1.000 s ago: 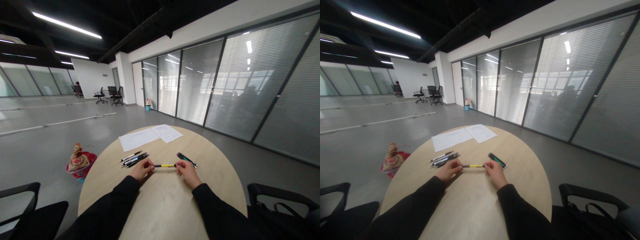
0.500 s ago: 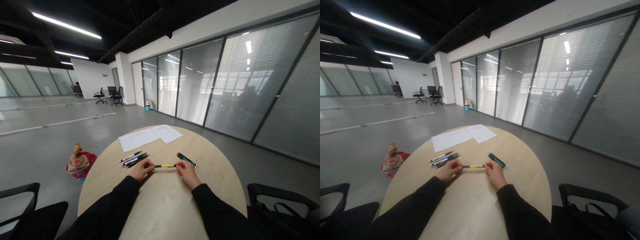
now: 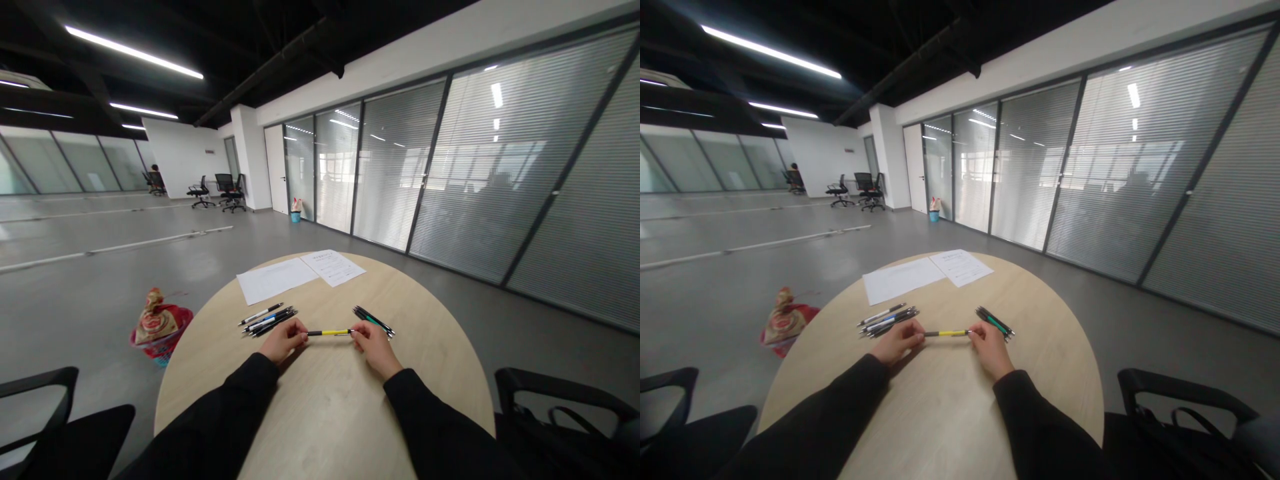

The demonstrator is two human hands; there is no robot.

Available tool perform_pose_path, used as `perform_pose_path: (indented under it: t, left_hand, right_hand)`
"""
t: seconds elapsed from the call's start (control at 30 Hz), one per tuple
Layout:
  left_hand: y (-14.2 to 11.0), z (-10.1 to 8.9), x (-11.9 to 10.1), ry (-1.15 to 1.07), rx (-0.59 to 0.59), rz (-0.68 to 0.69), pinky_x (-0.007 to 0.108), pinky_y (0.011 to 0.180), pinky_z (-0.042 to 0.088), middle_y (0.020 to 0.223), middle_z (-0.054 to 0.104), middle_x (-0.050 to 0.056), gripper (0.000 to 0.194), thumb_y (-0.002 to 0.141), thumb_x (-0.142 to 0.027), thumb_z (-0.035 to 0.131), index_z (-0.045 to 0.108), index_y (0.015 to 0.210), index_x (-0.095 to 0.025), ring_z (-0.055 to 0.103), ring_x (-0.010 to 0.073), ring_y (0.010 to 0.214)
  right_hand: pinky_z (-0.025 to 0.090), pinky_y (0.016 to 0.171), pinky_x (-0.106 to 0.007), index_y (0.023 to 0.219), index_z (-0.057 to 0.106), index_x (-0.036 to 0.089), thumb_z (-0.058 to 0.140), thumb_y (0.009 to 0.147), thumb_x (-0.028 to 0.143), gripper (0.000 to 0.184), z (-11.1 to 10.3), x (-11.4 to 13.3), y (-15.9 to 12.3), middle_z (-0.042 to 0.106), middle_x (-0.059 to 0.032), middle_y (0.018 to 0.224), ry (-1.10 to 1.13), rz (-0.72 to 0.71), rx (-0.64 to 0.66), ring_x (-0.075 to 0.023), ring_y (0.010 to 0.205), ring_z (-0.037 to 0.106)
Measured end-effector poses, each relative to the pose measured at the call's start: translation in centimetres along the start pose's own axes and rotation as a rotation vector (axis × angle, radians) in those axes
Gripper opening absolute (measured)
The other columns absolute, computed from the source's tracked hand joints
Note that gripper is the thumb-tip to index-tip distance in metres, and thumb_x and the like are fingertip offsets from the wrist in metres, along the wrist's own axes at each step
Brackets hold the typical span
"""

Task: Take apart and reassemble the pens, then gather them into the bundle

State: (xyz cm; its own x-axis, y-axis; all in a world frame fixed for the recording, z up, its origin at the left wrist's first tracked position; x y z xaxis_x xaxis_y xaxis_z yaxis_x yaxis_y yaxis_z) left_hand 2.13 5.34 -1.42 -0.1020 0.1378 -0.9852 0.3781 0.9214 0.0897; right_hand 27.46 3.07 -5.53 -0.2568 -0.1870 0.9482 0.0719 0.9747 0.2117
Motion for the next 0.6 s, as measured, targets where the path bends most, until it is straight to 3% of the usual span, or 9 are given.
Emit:
perform_pose_path:
  t: [0.6]
  left_hand:
    - [-0.08, 0.01, -0.1, 0.004, -0.004, -0.001, 0.023, 0.055, 0.04, 0.058, 0.06, -0.003, 0.032, 0.066, -0.039, 0.077, 0.056, 0.071, -0.015, 0.053, 0.0108, 0.053]
  right_hand:
    - [0.04, 0.05, -0.024, 0.081, 0.064, 0.016, 0.057, 0.078, 0.03, 0.016, 0.02, 0.45, -0.07, 0.06, 0.0001, 0.058, -0.013, -0.004, 0.012, -0.0139, 0.051, 0.053]
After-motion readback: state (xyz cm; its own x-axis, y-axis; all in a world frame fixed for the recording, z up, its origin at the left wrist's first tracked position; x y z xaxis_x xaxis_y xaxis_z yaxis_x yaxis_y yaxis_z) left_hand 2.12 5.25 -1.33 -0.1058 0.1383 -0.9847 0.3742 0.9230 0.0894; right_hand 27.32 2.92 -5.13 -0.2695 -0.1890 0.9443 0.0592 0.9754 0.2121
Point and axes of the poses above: each hand's wrist, its own y-axis towards the middle knuckle, its own z-axis out of the palm, x = y × z, the point moved 3 cm from there along y, towards the middle knuckle
